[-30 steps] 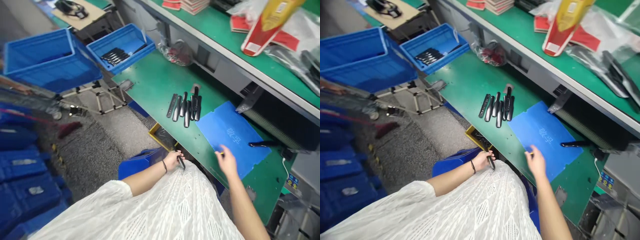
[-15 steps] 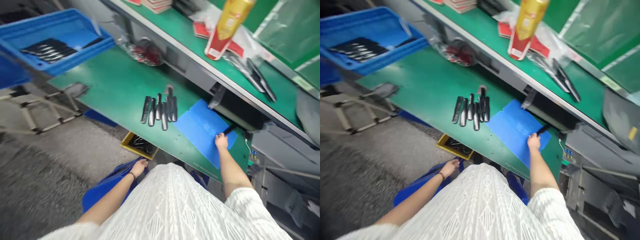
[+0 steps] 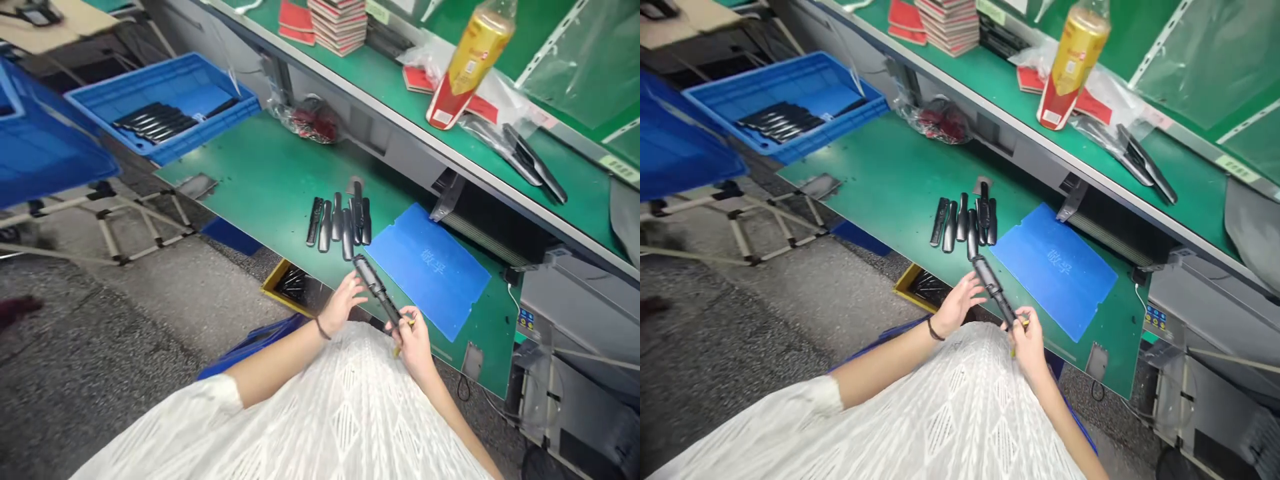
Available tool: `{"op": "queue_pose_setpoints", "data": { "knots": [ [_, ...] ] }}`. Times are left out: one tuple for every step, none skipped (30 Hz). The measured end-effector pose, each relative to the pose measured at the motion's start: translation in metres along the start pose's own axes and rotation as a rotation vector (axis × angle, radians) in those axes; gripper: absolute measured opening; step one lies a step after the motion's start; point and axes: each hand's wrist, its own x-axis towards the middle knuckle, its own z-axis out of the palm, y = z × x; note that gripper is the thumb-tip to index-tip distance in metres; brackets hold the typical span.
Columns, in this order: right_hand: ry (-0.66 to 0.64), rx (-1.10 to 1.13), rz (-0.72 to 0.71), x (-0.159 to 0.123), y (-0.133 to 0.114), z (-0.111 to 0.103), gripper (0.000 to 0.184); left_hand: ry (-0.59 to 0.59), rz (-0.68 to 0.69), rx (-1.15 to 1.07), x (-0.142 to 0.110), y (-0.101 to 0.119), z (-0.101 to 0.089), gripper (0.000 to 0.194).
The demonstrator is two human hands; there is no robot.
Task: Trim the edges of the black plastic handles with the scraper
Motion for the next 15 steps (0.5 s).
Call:
{"op": "queue_pose_setpoints", "data": {
  "knots": [
    [-0.071,-0.004,-0.026,-0.009,-0.009,0.011,0.044,0.02,0.06,-0.136,0.001,0.007,0.012,0.07],
    [-0.131,-0.034,-0.067,-0.016,-0.018,0.02,0.039,0.043,0.12,-0.252,0.0,0.016,0.023,0.063],
    [-0.164,-0.087,-0.123,-0.021,-0.027,0.027,0.035,0.054,0.158,-0.34,-0.003,0.026,0.032,0.058],
    [-0.174,-0.154,-0.205,-0.024,-0.037,0.033,0.032,0.054,0.182,-0.392,-0.009,0.037,0.038,0.052],
    [-0.157,-0.236,-0.324,-0.025,-0.048,0.038,0.029,0.046,0.185,-0.404,-0.015,0.048,0.043,0.049],
    [-0.113,-0.314,-0.464,-0.023,-0.059,0.042,0.027,0.028,0.164,-0.386,-0.022,0.059,0.045,0.048],
    [-0.059,-0.38,-0.616,-0.02,-0.07,0.045,0.025,0.005,0.129,-0.345,-0.03,0.069,0.045,0.049],
    [-0.012,-0.446,-0.77,-0.016,-0.08,0.048,0.025,-0.022,0.087,-0.296,-0.038,0.077,0.044,0.05],
    [0.021,-0.503,-0.898,-0.011,-0.089,0.051,0.026,-0.042,0.052,-0.253,-0.046,0.083,0.042,0.05],
    [0.029,-0.54,-0.979,-0.005,-0.097,0.056,0.026,-0.052,0.034,-0.221,-0.053,0.087,0.04,0.048],
    [0.009,-0.56,-1.021,0.0,-0.104,0.061,0.023,-0.046,0.034,-0.204,-0.06,0.088,0.038,0.046],
    [-0.038,-0.561,-1.035,0.005,-0.109,0.067,0.019,-0.026,0.052,-0.202,-0.066,0.088,0.035,0.045],
    [-0.098,-0.54,-1.034,0.008,-0.113,0.074,0.017,0.009,0.078,-0.208,-0.073,0.087,0.032,0.044],
    [-0.156,-0.498,-1.022,0.01,-0.115,0.081,0.017,0.05,0.103,-0.219,-0.078,0.085,0.029,0.044],
    [-0.205,-0.446,-1.004,0.01,-0.117,0.089,0.017,0.09,0.127,-0.231,-0.083,0.082,0.025,0.044]
  ]
}}
